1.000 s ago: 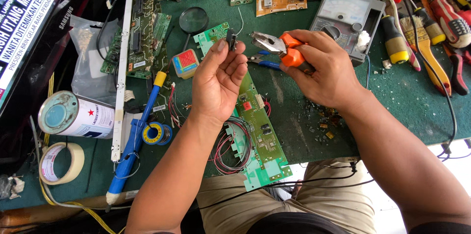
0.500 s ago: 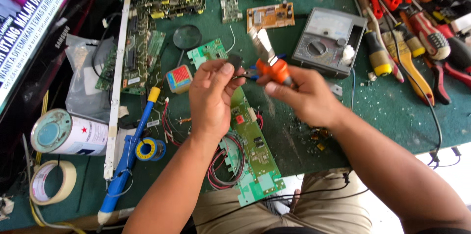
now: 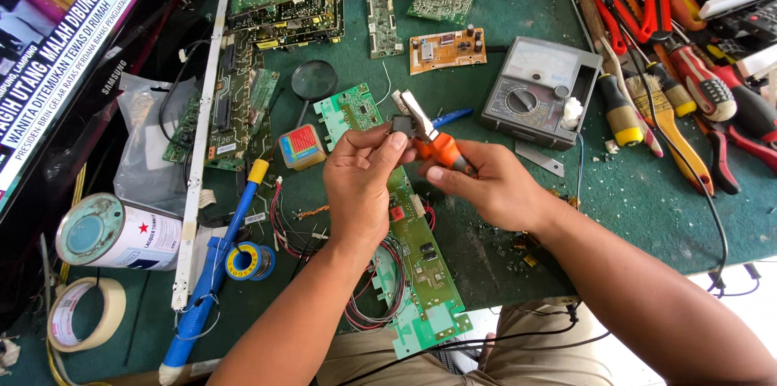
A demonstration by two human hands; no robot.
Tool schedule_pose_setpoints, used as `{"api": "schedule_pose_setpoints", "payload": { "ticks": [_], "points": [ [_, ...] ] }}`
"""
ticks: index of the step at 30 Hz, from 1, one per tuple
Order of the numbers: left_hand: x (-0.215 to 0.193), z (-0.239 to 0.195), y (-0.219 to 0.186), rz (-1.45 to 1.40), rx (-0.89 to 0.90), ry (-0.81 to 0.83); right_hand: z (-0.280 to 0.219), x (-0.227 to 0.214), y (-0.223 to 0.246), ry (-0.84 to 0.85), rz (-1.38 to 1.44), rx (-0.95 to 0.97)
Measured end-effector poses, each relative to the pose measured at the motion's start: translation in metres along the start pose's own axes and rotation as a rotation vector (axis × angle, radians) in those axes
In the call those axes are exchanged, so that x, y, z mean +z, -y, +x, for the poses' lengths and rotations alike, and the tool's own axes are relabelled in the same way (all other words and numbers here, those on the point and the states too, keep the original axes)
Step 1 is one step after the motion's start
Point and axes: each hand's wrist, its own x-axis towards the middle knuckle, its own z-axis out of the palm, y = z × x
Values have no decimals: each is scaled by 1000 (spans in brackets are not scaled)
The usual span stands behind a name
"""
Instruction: The person uses a soldering iron and solder wire to attach components to a green circuit board. They then use pliers to strip the insulation from a black wire and prepare it for connection.
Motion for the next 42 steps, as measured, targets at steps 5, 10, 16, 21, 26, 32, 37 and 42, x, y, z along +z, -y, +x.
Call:
{"api": "schedule_pose_setpoints", "payload": {
  "ticks": [5,10,16,21,26,32,37,42],
  "points": [
    [4,-1,-1,-67,-2,-10,-2,-2,8,-10,-47,-72],
    [4,1,4,-78,-48,-18,-6,-5,1,-7,-82,-248],
    [0,7,4,-97,-57,110,2,-11,-2,28,-259,-445],
    [1,0,-34,143,-195,313,-2,-10,-9,-67,-520,-307],
    [-1,0,-26,228,-162,348,-4,-12,-23,-63,-606,-208],
    [-9,3,-10,-39,-240,327,-12,-1,4,-59,-73,-169],
    [-16,10,-5,4,-111,355,-8,-9,13,-17,-60,-334],
    [-16,13,-8,17,13,337,-5,-9,5,9,-65,-554]
  ]
}}
